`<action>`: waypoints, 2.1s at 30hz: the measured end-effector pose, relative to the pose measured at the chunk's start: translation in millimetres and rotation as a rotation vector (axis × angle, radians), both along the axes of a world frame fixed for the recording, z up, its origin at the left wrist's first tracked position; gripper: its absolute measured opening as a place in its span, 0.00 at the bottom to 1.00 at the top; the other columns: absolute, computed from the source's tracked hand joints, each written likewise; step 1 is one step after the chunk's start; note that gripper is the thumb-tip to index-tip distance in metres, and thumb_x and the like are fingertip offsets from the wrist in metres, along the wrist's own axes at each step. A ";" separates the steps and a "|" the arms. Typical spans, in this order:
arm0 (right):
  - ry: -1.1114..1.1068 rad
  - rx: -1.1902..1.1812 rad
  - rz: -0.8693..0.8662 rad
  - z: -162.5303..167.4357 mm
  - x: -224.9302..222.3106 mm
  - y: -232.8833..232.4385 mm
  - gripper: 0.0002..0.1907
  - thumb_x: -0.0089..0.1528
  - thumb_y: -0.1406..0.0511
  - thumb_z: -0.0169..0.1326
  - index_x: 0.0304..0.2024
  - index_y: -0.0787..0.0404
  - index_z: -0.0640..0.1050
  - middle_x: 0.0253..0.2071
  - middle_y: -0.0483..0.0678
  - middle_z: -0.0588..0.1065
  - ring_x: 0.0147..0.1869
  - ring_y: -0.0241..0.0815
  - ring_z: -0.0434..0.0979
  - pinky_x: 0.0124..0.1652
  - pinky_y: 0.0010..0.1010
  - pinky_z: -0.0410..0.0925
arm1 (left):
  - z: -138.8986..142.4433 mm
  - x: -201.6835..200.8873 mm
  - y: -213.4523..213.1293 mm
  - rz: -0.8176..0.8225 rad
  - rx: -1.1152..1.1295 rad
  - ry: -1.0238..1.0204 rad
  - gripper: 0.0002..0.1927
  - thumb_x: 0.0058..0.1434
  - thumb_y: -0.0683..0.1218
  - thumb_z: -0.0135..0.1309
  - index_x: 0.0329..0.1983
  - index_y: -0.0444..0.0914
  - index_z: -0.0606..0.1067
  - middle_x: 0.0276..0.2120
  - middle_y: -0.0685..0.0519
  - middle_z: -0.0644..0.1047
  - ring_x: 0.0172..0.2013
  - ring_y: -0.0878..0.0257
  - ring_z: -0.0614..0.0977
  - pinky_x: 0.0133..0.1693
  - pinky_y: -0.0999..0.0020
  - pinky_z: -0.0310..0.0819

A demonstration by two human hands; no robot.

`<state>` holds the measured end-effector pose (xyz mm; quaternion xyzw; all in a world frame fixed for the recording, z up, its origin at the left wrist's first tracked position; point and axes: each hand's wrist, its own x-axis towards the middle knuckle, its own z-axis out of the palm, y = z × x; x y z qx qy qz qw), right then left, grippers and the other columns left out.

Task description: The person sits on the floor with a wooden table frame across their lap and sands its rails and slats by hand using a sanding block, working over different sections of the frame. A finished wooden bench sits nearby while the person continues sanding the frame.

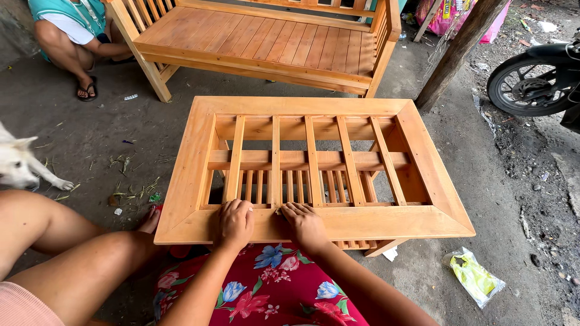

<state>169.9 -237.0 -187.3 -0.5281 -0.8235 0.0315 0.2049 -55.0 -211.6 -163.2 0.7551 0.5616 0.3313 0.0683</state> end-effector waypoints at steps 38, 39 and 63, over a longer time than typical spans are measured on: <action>-0.082 -0.172 0.155 -5.7 -87.8 57.4 0.11 0.67 0.59 0.50 0.40 0.54 0.81 0.29 0.53 0.81 0.33 0.53 0.81 0.39 0.44 0.72 | -11.4 -8.4 -1.9 -0.049 0.148 -0.339 0.19 0.72 0.49 0.40 0.56 0.35 0.74 0.49 0.42 0.78 0.53 0.45 0.77 0.57 0.53 0.69; 0.012 -0.169 0.181 -0.6 -81.7 56.6 0.10 0.66 0.60 0.51 0.42 0.55 0.81 0.30 0.54 0.81 0.33 0.55 0.81 0.37 0.45 0.72 | -8.5 -10.1 -2.9 -0.084 0.163 -0.329 0.18 0.71 0.49 0.41 0.56 0.34 0.74 0.50 0.42 0.78 0.53 0.45 0.77 0.58 0.53 0.69; 0.365 -0.132 0.020 45.7 12.5 3.4 0.11 0.59 0.65 0.56 0.43 0.62 0.79 0.44 0.54 0.78 0.51 0.56 0.77 0.51 0.43 0.70 | -27.7 -63.4 26.9 0.206 0.041 0.466 0.09 0.55 0.41 0.50 0.36 0.38 0.78 0.38 0.48 0.79 0.45 0.51 0.80 0.49 0.52 0.73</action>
